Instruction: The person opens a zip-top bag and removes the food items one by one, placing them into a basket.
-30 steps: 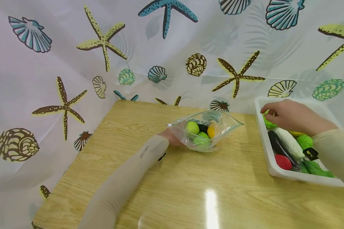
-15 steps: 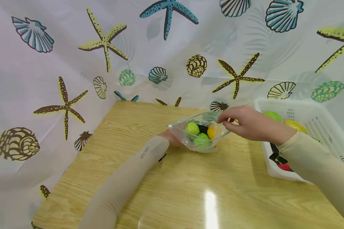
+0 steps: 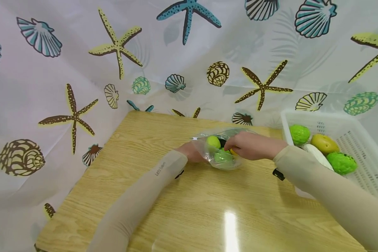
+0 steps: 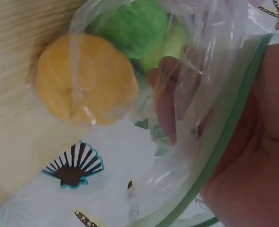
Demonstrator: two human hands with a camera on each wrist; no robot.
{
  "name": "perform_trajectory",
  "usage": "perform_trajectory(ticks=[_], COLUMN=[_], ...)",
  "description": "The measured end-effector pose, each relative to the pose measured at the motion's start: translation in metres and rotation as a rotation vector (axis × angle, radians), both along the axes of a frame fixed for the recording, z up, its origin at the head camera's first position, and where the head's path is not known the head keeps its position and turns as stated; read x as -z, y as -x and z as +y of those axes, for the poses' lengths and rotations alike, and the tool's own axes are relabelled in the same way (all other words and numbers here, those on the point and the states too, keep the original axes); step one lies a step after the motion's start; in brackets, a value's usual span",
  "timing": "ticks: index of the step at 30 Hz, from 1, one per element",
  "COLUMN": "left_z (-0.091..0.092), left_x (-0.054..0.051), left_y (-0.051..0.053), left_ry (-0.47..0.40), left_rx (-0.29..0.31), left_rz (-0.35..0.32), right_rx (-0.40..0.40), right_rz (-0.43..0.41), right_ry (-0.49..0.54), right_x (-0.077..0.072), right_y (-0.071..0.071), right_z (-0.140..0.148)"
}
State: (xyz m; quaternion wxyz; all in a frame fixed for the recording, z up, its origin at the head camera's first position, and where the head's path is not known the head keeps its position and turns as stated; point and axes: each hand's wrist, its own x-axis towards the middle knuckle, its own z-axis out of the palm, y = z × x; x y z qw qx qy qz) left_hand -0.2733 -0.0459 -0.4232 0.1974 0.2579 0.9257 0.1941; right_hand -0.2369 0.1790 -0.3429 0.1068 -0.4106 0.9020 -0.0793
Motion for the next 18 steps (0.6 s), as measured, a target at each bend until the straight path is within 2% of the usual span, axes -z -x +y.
perform_trajectory(ticks=[2, 5, 7, 10, 13, 18], left_z=[-0.001, -0.001, -0.002, -0.002, -0.002, -0.004], left_x=[0.005, 0.014, 0.019, 0.024, 0.026, 0.023], left_y=[0.002, 0.008, 0.012, 0.016, 0.017, 0.013], left_ry=[0.036, 0.045, 0.044, 0.058, 0.056, 0.003], left_rx=[-0.001, -0.027, -0.053, -0.058, -0.071, -0.100], left_rz=[0.014, 0.005, -0.008, -0.012, -0.020, -0.030], right_rx=[0.008, 0.006, -0.004, -0.015, -0.007, 0.001], right_rz=[0.006, 0.048, 0.090, 0.153, 0.200, 0.278], right_ry=[-0.043, -0.085, -0.099, -0.121, -0.161, -0.219], right_x=[0.004, 0.007, 0.008, 0.009, 0.010, 0.012], right_y=[0.004, 0.007, 0.008, 0.009, 0.010, 0.008], right_z=[0.002, 0.005, 0.005, 0.004, 0.002, 0.000])
